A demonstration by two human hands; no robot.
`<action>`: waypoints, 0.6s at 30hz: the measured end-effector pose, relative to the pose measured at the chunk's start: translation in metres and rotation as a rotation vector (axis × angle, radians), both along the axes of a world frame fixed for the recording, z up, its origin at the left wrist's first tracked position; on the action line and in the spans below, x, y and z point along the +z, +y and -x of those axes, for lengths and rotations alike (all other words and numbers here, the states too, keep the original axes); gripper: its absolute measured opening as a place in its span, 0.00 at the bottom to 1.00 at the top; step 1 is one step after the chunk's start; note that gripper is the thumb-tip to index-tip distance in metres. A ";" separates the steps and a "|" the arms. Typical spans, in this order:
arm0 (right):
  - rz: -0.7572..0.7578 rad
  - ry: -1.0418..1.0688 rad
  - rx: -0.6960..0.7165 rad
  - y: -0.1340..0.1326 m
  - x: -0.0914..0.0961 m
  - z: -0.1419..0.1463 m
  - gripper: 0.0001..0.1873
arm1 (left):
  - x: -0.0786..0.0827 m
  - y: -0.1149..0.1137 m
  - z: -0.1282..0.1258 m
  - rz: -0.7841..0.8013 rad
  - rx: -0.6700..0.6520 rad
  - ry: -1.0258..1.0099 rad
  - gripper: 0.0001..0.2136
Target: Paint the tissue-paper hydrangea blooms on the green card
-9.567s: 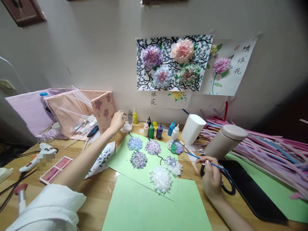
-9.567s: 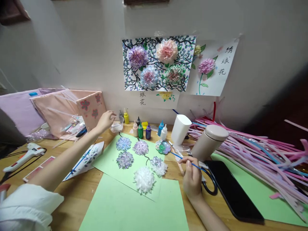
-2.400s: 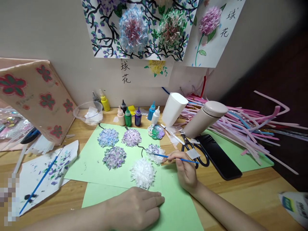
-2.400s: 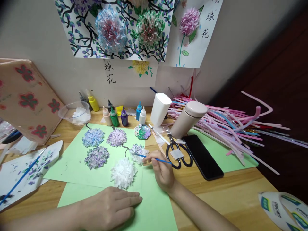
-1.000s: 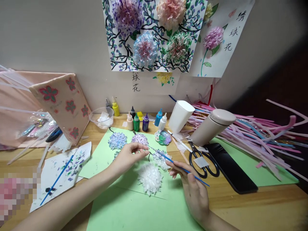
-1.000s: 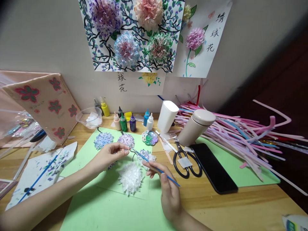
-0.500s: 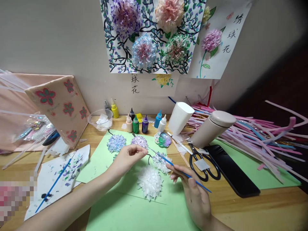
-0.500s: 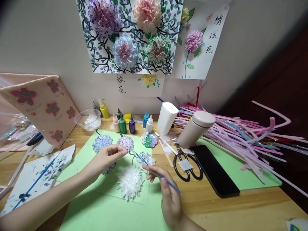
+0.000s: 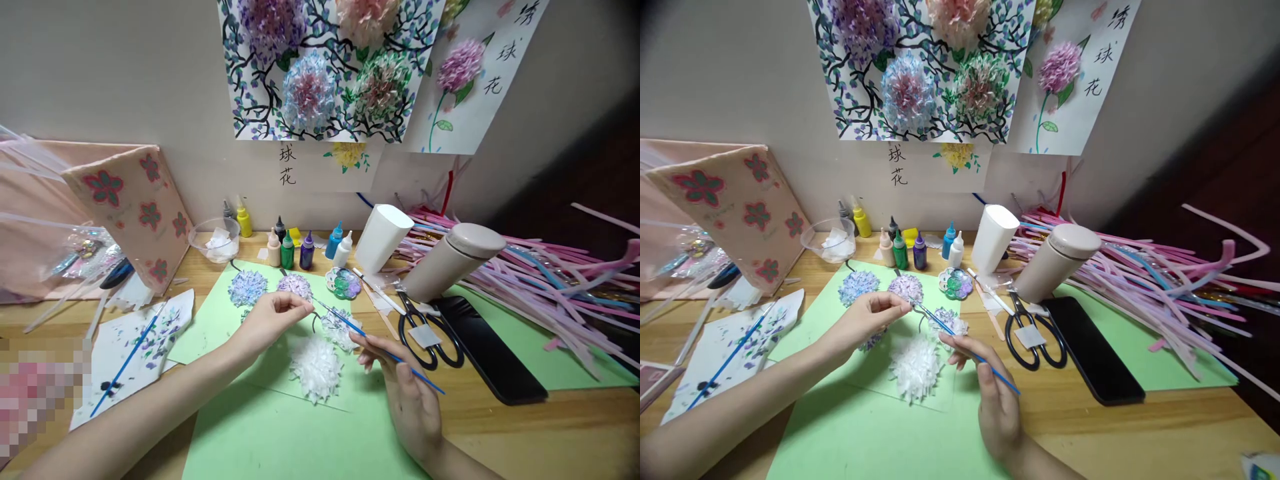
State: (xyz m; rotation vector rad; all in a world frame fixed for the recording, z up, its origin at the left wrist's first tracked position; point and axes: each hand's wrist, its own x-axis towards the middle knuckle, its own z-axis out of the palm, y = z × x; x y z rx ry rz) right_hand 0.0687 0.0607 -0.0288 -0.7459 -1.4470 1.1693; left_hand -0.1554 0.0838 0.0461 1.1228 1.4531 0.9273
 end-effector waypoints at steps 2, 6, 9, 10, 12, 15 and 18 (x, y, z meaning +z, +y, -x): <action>0.004 -0.003 0.000 0.000 -0.001 -0.001 0.20 | -0.002 0.001 0.002 -0.020 -0.004 0.018 0.11; 0.003 -0.007 -0.015 -0.001 0.001 -0.002 0.19 | -0.003 0.004 0.005 -0.157 -0.006 0.162 0.09; -0.001 0.018 -0.050 0.001 0.006 -0.001 0.18 | 0.004 0.005 0.011 -0.304 -0.034 0.415 0.08; 0.004 0.031 -0.061 0.002 0.008 -0.001 0.18 | 0.008 0.005 0.015 -0.360 -0.049 0.521 0.08; 0.025 0.058 -0.078 0.003 0.010 0.000 0.17 | 0.020 0.006 0.028 -0.461 -0.072 0.729 0.07; 0.053 0.091 -0.103 0.006 0.010 -0.002 0.15 | 0.045 0.013 0.066 -0.489 -0.030 0.915 0.06; 0.048 0.097 -0.079 0.006 0.008 -0.003 0.15 | 0.066 0.029 0.119 -0.457 0.036 1.362 0.08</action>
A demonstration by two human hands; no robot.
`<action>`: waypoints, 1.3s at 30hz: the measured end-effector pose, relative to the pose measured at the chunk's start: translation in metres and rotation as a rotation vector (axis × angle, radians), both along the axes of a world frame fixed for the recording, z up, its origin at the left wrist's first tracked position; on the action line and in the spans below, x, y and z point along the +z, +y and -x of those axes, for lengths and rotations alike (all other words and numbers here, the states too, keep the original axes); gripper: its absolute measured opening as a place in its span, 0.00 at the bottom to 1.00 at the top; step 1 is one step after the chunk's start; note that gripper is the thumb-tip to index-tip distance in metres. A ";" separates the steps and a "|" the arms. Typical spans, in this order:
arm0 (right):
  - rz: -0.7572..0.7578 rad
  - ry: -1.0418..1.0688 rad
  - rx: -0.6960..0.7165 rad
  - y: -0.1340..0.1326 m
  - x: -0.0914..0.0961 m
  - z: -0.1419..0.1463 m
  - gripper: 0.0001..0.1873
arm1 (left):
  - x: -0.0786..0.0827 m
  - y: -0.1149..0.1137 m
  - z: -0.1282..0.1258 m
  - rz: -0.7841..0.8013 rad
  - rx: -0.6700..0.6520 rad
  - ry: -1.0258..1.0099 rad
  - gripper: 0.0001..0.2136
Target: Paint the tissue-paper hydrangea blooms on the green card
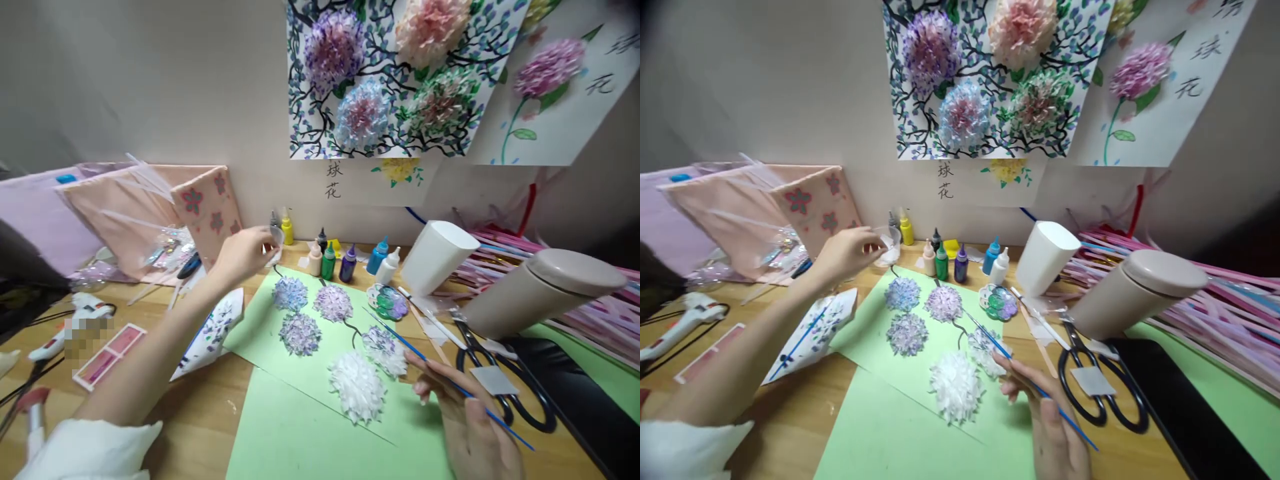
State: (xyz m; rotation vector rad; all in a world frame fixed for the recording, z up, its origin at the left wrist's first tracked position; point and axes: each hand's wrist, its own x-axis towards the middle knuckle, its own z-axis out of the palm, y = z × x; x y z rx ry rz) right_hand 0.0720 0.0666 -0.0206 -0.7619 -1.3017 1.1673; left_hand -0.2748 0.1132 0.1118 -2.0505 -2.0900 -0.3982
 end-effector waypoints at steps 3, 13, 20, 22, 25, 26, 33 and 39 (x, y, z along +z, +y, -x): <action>0.030 0.010 -0.019 -0.001 0.001 0.000 0.16 | 0.006 0.024 0.047 0.062 0.065 0.250 0.09; 0.021 0.017 -0.056 -0.005 0.014 0.007 0.15 | -0.023 0.069 0.076 0.276 -0.033 0.399 0.11; -0.013 -0.009 -0.132 0.015 0.011 -0.004 0.16 | -0.007 0.039 0.039 0.016 0.001 0.377 0.10; -0.050 -0.074 -0.280 0.029 0.022 -0.009 0.17 | -0.014 0.012 0.009 -0.114 -0.057 0.328 0.14; -0.126 -0.239 -0.435 0.051 0.046 -0.018 0.22 | -0.041 -0.039 -0.040 -0.266 -0.259 0.221 0.13; -0.157 -0.293 -0.433 0.058 0.053 -0.020 0.22 | -0.052 -0.055 -0.055 -0.296 -0.361 0.184 0.12; -0.336 -0.527 -0.300 0.102 0.073 -0.008 0.18 | -0.094 -0.093 -0.132 -0.328 -0.796 -0.205 0.09; -0.449 -0.751 -0.207 0.124 0.062 0.012 0.20 | -0.110 -0.085 -0.147 -0.308 -0.788 -0.360 0.12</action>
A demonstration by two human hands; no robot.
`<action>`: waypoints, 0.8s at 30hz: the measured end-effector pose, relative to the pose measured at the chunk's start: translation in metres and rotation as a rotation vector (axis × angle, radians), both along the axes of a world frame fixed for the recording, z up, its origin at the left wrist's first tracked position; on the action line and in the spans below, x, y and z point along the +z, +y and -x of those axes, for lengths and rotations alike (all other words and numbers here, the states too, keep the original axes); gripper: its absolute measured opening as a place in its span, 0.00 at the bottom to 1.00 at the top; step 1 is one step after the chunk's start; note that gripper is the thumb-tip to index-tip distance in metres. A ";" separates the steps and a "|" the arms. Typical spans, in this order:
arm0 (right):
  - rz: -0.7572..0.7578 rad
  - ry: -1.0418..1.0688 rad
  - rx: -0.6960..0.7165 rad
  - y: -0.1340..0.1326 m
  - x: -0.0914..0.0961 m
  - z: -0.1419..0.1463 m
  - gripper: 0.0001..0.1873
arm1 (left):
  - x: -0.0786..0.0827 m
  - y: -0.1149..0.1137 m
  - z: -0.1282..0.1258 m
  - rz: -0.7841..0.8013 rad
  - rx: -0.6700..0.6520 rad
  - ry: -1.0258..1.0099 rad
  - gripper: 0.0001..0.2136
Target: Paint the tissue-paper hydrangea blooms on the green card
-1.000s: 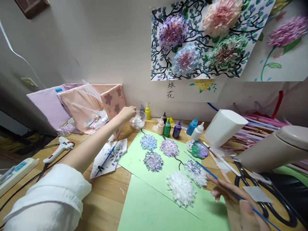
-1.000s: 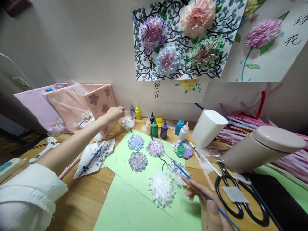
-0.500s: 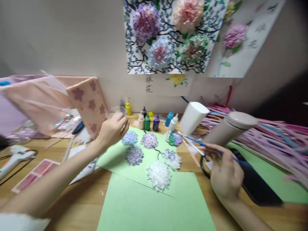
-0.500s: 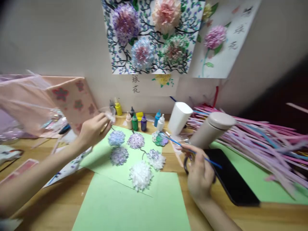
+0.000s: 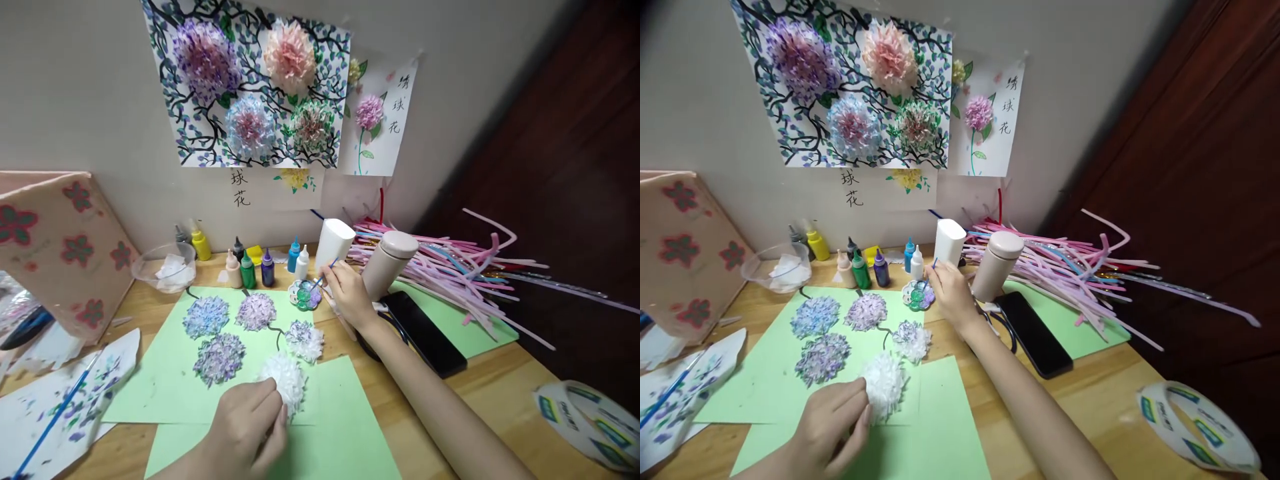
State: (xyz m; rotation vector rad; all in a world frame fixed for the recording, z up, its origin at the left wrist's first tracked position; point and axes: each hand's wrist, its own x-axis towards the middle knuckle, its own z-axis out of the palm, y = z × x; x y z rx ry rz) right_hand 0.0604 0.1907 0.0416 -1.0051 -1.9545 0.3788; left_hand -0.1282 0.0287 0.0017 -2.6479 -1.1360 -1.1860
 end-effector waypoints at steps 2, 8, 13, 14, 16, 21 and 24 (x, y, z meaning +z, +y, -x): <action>0.035 0.019 0.011 0.002 -0.004 0.001 0.19 | -0.006 -0.001 0.004 -0.003 -0.029 -0.039 0.12; 0.128 0.076 0.047 0.006 -0.018 0.003 0.19 | -0.014 0.001 0.012 0.020 -0.074 -0.133 0.13; 0.137 0.107 0.044 0.008 -0.022 0.003 0.19 | -0.016 0.002 0.014 0.050 -0.086 -0.152 0.12; 0.140 0.107 0.046 0.008 -0.022 0.003 0.19 | -0.016 0.003 0.014 0.062 -0.085 -0.155 0.12; 0.143 0.093 0.053 0.008 -0.021 0.003 0.18 | -0.014 0.003 0.014 0.072 -0.075 -0.163 0.13; 0.086 0.122 0.041 0.004 -0.016 0.002 0.19 | -0.011 0.003 0.013 0.080 -0.061 -0.164 0.13; 0.078 0.117 0.062 0.002 -0.014 0.003 0.19 | -0.011 0.003 0.014 0.088 -0.050 -0.162 0.13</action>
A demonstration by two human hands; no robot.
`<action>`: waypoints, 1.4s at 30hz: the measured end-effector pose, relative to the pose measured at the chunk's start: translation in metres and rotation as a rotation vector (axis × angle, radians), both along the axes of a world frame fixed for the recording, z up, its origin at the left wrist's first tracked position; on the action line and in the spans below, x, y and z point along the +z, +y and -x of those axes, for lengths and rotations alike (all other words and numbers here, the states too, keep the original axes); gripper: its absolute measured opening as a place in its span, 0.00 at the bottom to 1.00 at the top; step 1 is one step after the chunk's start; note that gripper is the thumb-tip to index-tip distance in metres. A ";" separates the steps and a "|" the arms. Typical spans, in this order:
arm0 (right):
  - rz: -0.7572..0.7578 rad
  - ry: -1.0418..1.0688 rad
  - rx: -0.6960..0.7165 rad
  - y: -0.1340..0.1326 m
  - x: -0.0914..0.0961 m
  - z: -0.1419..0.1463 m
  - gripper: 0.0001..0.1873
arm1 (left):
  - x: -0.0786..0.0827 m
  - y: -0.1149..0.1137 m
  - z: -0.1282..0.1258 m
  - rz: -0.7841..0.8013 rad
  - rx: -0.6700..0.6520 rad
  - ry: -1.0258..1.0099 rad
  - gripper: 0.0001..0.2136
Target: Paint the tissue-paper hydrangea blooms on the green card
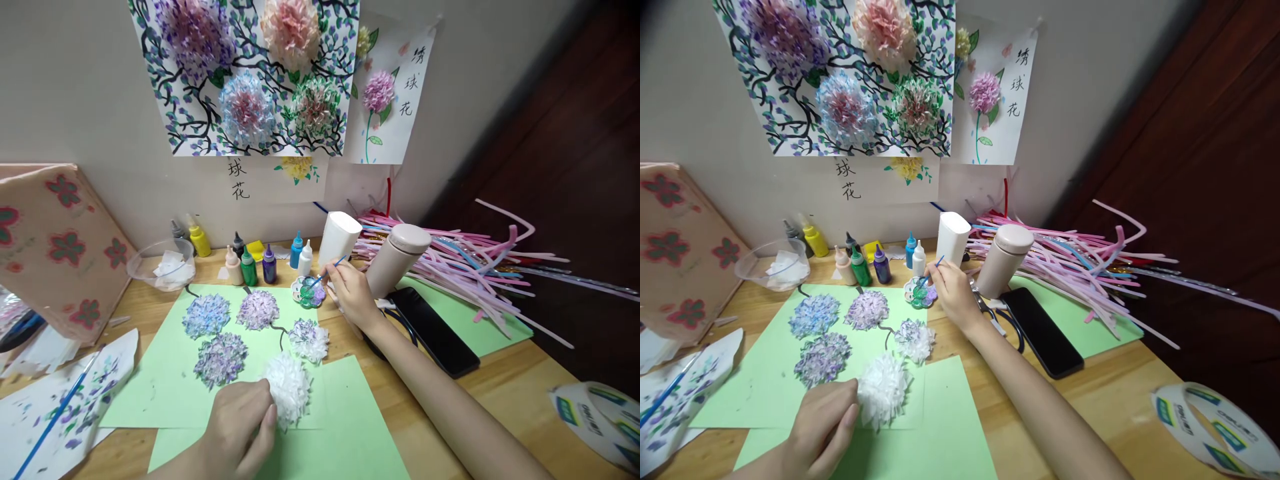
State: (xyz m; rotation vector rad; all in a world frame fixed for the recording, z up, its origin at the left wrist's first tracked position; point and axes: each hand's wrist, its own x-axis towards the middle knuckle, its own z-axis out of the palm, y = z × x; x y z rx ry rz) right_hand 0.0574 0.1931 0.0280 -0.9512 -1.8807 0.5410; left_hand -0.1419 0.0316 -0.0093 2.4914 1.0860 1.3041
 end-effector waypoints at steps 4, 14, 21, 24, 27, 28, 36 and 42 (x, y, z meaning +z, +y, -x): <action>0.002 -0.044 0.034 -0.001 -0.001 0.002 0.19 | 0.001 0.001 0.000 0.016 0.029 0.007 0.12; -0.044 -0.091 0.044 -0.003 -0.001 0.004 0.19 | 0.000 0.001 -0.002 0.008 0.035 -0.006 0.12; -0.065 -0.113 0.044 -0.004 -0.003 0.005 0.18 | 0.003 0.002 -0.001 0.012 0.034 0.015 0.12; -0.068 -0.078 0.035 -0.004 -0.001 0.003 0.18 | 0.002 0.002 -0.001 0.012 0.030 0.014 0.12; -0.074 -0.053 0.015 -0.002 0.001 0.000 0.17 | 0.000 0.002 -0.001 0.027 0.030 0.014 0.12; -0.085 -0.062 0.009 -0.001 0.002 -0.002 0.18 | 0.000 0.002 -0.001 0.029 0.029 0.013 0.12; -0.135 -0.132 -0.061 0.007 0.005 -0.010 0.20 | -0.003 0.001 0.000 0.028 0.016 -0.006 0.12; -0.159 -0.131 -0.044 0.009 0.002 -0.011 0.20 | -0.005 0.002 0.000 0.045 0.009 -0.018 0.12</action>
